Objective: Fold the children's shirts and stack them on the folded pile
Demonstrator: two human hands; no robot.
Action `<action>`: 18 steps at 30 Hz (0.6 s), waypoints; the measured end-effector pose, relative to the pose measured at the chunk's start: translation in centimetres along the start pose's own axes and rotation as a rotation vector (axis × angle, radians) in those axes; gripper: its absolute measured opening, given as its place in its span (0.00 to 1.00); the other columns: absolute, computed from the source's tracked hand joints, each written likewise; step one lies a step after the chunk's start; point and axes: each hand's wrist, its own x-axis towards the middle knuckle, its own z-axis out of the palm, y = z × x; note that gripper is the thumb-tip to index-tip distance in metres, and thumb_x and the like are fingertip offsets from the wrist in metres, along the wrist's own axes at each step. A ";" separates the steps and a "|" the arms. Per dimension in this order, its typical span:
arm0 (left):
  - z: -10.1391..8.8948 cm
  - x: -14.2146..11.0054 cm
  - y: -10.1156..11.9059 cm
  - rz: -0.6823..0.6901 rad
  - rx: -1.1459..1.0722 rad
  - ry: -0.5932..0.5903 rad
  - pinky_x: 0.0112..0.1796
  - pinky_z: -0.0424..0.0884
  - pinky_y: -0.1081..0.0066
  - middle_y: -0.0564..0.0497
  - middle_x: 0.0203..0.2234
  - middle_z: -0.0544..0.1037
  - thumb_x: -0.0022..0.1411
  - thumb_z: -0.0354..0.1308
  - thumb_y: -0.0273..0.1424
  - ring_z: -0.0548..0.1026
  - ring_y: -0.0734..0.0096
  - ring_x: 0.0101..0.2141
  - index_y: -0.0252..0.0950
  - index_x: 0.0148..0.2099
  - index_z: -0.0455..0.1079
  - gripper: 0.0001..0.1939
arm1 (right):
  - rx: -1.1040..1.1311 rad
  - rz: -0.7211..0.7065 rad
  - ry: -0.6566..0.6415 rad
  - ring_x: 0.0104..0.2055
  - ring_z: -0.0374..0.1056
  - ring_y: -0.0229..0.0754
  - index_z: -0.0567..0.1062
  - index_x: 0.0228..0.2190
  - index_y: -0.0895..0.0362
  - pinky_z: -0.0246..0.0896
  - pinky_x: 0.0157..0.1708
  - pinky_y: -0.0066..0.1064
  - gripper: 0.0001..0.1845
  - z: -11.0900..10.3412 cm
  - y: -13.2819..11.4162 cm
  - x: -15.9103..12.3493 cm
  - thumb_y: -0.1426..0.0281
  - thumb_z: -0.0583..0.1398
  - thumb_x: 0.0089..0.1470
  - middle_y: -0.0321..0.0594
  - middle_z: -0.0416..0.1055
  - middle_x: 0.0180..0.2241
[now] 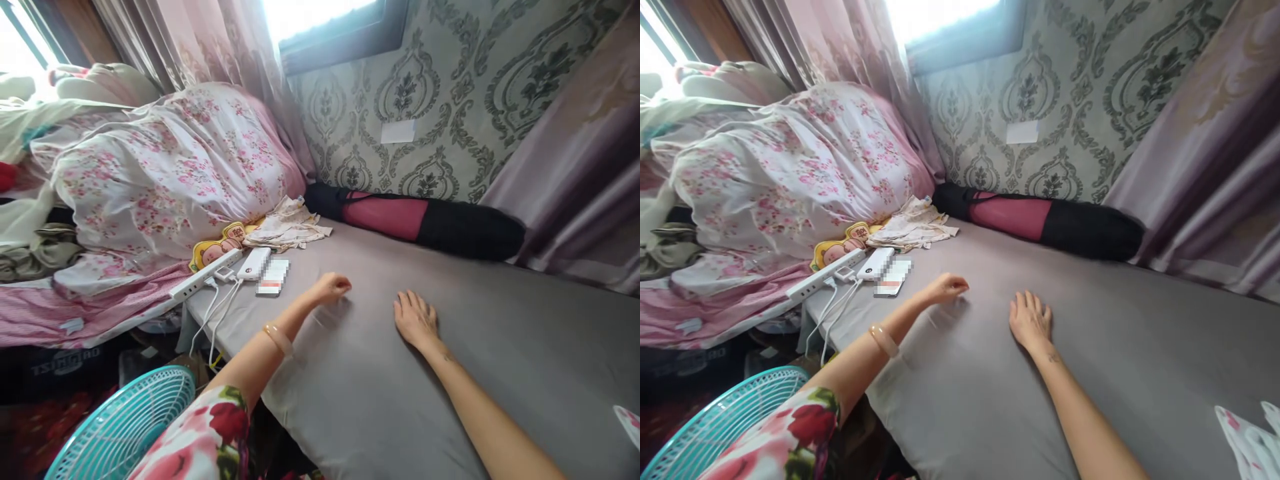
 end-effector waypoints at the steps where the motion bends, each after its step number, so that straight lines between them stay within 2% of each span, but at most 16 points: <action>1: -1.8 0.0 -0.9 -0.048 -0.055 0.060 0.31 0.67 0.77 0.52 0.24 0.78 0.56 0.58 0.28 0.73 0.73 0.26 0.36 0.31 0.78 0.07 | -0.012 0.000 0.004 0.67 0.50 0.55 0.64 0.61 0.57 0.44 0.62 0.55 0.30 0.1 -0.1 -0.1 0.63 0.40 0.65 0.50 0.56 0.65; 4: -7.0 0.4 -3.8 -0.210 -0.180 0.293 0.27 0.67 0.78 0.52 0.22 0.77 0.56 0.57 0.29 0.72 0.76 0.23 0.35 0.32 0.77 0.07 | -0.033 -0.004 0.020 0.67 0.50 0.55 0.64 0.61 0.59 0.45 0.62 0.55 0.31 0.4 -0.1 -0.3 0.63 0.39 0.65 0.51 0.56 0.65; 7: -11.7 1.0 -6.9 -0.419 0.011 0.541 0.28 0.68 0.78 0.52 0.22 0.77 0.55 0.58 0.29 0.73 0.75 0.25 0.34 0.33 0.76 0.06 | -0.043 -0.004 0.048 0.66 0.51 0.55 0.64 0.61 0.59 0.45 0.62 0.55 0.31 0.7 0.0 -0.4 0.63 0.39 0.65 0.51 0.57 0.65; 10: -15.7 1.2 -9.6 -0.515 0.130 0.615 0.35 0.71 0.72 0.49 0.23 0.78 0.52 0.60 0.27 0.76 0.66 0.31 0.32 0.31 0.76 0.05 | -0.047 -0.014 0.079 0.66 0.52 0.55 0.65 0.61 0.60 0.45 0.62 0.54 0.30 1.0 0.0 -0.4 0.64 0.39 0.65 0.50 0.58 0.64; 13: -18.6 0.9 -11.5 -0.597 0.240 0.662 0.44 0.70 0.67 0.46 0.29 0.80 0.49 0.62 0.25 0.77 0.58 0.40 0.32 0.33 0.76 0.06 | -0.043 -0.023 0.105 0.66 0.52 0.55 0.65 0.60 0.61 0.43 0.62 0.53 0.29 1.1 0.0 -0.4 0.65 0.40 0.66 0.51 0.58 0.64; 18: -21.1 0.9 -13.8 -0.658 0.380 0.659 0.51 0.67 0.61 0.42 0.40 0.80 0.48 0.62 0.26 0.74 0.53 0.48 0.33 0.41 0.75 0.14 | -0.028 -0.026 0.123 0.65 0.53 0.56 0.66 0.60 0.62 0.44 0.61 0.53 0.28 1.1 0.0 -0.5 0.65 0.42 0.66 0.53 0.59 0.63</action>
